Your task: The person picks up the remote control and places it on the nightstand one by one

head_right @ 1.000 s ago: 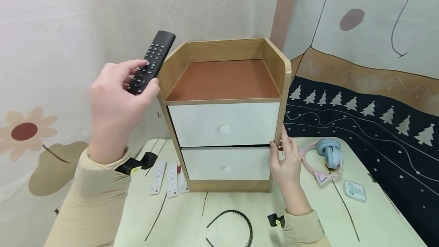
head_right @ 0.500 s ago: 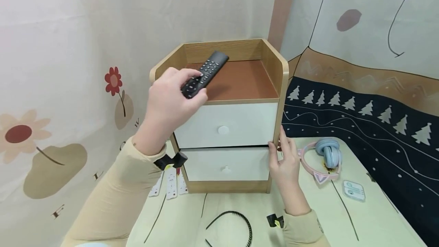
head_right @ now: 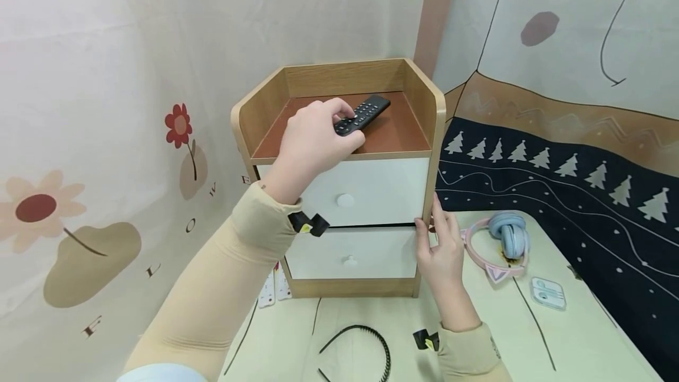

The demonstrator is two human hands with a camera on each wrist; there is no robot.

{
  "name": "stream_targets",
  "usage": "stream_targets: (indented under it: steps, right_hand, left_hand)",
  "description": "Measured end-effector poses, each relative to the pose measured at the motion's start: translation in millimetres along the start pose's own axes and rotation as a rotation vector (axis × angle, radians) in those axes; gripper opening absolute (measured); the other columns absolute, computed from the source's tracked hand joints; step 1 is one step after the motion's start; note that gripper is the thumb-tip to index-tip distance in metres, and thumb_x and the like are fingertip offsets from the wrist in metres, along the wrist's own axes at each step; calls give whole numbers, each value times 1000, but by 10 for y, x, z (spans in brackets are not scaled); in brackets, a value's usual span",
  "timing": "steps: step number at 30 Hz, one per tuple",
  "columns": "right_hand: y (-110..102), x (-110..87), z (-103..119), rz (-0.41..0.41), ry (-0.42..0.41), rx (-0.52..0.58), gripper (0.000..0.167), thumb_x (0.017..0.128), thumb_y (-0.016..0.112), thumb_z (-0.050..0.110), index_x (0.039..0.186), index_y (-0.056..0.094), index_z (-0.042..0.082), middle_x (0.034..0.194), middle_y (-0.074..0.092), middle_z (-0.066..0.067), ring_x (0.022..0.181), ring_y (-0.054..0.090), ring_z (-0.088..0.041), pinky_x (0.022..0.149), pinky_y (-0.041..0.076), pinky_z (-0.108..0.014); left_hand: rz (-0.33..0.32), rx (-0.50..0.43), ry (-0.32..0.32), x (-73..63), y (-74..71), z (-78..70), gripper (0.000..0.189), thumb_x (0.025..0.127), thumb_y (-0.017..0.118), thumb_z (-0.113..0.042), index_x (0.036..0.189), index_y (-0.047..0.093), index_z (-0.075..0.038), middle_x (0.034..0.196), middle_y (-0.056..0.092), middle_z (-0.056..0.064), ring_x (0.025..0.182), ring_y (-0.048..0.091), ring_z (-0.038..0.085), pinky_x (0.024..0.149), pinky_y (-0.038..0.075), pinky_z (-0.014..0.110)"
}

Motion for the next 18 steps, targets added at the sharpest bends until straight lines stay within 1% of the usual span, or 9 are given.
stream_targets:
  steps: [2, 5, 7, 9, 12, 15, 18]
  right_hand:
    - [7, -1, 9, 1, -5, 1, 66, 99, 75, 0, 161, 53, 2, 105, 61, -25, 91, 58, -14, 86, 43, -6]
    - [19, 2, 19, 5, -8, 1, 66, 99, 75, 0, 162, 52, 2, 104, 61, -26, 88, 59, -25, 86, 43, -6]
    - [23, 8, 18, -3, -15, 0, 65, 100, 75, 1, 161, 53, 1, 104, 61, -26, 88, 60, -28, 85, 44, -7]
    - [20, 9, 15, -5, -12, -1, 64, 101, 75, 3, 161, 53, 2, 104, 61, -25, 88, 60, -29, 85, 43, -7]
    - [17, 6, 6, -7, -7, -5, 63, 102, 75, 6, 162, 53, 4, 105, 62, -24, 88, 59, -28, 85, 42, -6]
    - [8, 4, -7, -2, 1, -8, 65, 101, 75, 4, 162, 52, 5, 106, 62, -24, 88, 59, -27, 86, 41, -4]
    - [-3, 5, -17, -4, -1, -13, 67, 99, 76, 1, 162, 52, 4, 107, 62, -25, 88, 60, -27, 85, 43, -6]
  left_hand:
    - [21, 18, -11, 32, 35, -44, 37, 92, 73, -39, 127, 71, -30, 121, 71, -1, 102, 62, 16, 82, 55, 35]
    - [48, 37, -12, 69, 65, -118, 32, 92, 74, -40, 121, 67, -26, 114, 70, -3, 99, 63, 15, 80, 55, 35]
    - [61, 50, -5, 107, 86, -169, 29, 93, 73, -39, 116, 65, -24, 109, 70, -3, 97, 63, 15, 80, 55, 34]
    - [73, 60, 2, 149, 114, -214, 27, 94, 72, -39, 113, 63, -22, 106, 70, -4, 96, 63, 15, 82, 55, 34]
    - [94, 70, -1, 199, 152, -265, 25, 94, 70, -38, 112, 64, -21, 107, 72, -4, 97, 64, 15, 85, 55, 34]
    - [113, 71, -4, 230, 183, -300, 25, 96, 69, -38, 115, 65, -21, 110, 74, -4, 98, 65, 16, 87, 55, 33]
    - [130, 61, 10, 250, 201, -328, 28, 99, 69, -39, 120, 67, -21, 113, 75, -4, 98, 66, 16, 89, 55, 33]
Point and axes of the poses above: each hand's wrist, its own x-axis towards the middle knuckle, its own y-axis out of the palm, z = x × y, the point moved 3 cm from there along x, towards the middle knuckle
